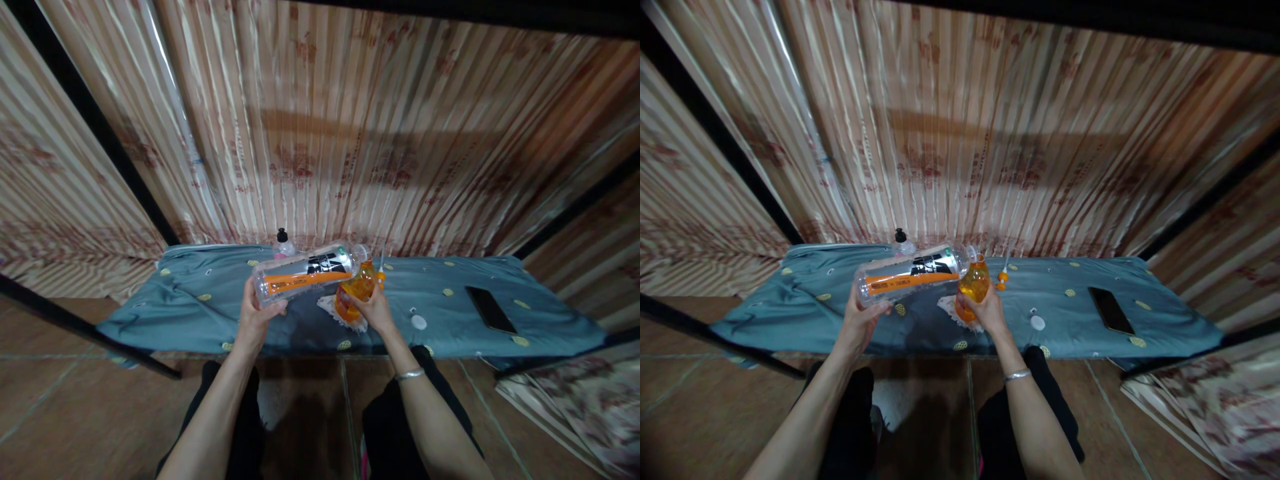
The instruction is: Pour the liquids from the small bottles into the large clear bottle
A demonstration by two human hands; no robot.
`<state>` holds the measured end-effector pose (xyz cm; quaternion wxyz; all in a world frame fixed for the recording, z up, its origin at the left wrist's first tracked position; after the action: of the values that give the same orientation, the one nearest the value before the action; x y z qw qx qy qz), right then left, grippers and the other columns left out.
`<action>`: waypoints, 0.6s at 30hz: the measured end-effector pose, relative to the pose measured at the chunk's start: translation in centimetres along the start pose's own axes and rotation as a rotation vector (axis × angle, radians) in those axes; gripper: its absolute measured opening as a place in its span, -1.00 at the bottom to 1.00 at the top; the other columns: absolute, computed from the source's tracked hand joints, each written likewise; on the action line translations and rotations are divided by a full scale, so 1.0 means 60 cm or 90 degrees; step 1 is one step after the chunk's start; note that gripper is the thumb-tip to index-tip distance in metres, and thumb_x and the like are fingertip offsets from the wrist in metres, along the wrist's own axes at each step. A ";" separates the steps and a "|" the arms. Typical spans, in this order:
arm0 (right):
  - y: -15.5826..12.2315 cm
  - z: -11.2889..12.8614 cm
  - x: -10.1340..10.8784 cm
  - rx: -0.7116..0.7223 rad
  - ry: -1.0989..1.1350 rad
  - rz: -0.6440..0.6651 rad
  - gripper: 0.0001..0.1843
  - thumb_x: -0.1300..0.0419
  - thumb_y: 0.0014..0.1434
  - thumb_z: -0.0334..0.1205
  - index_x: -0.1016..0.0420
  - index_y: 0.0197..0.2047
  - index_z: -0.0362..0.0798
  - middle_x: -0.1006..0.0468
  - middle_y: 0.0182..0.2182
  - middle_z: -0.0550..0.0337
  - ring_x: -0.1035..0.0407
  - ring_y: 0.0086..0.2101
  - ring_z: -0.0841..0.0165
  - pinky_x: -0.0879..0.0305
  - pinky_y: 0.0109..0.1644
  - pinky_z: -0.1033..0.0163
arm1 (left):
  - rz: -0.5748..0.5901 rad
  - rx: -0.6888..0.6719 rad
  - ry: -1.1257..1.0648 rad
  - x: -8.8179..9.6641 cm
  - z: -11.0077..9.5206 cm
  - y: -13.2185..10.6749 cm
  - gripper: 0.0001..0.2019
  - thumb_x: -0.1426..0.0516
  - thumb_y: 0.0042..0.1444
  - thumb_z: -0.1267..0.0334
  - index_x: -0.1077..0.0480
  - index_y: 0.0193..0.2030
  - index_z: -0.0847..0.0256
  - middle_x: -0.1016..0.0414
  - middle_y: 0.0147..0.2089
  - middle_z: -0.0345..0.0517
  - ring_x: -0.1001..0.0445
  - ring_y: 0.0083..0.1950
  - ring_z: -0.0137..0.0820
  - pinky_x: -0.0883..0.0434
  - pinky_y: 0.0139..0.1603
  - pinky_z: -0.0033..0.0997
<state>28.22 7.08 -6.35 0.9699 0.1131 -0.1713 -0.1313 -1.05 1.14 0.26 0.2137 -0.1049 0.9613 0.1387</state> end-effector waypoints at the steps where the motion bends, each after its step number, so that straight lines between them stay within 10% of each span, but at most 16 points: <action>1: 0.000 0.000 0.000 -0.003 0.000 0.001 -0.14 -0.55 -0.17 0.25 -0.47 0.11 0.01 -0.75 -0.01 -0.12 -0.64 0.04 -0.12 -0.55 0.16 -0.18 | 0.002 0.000 0.001 0.001 0.000 0.000 -0.22 -0.60 -0.35 0.25 -0.44 0.08 0.07 -0.59 -0.19 -0.19 -0.53 -0.36 -0.39 -0.44 -0.49 -0.51; 18: 0.001 -0.001 0.000 0.000 -0.015 0.010 -0.14 -0.52 -0.14 0.27 -0.46 0.13 -0.01 -0.74 0.01 -0.17 -0.63 0.08 -0.18 -0.53 0.20 -0.25 | -0.012 0.011 -0.010 -0.002 -0.004 -0.001 -0.18 -0.61 -0.40 0.27 -0.47 0.09 0.06 -0.63 -0.13 -0.14 -0.58 -0.30 -0.34 -0.47 -0.49 -0.51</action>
<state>28.29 7.16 -6.38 0.9688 0.1104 -0.1834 -0.1249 -1.04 1.02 0.53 0.2235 -0.1109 0.9597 0.1295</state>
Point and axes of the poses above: each hand's wrist, its own y-axis towards the middle knuckle, its own x-axis out of the back of the hand, z = x × y, the point moved 2 cm from there along y, towards the middle knuckle
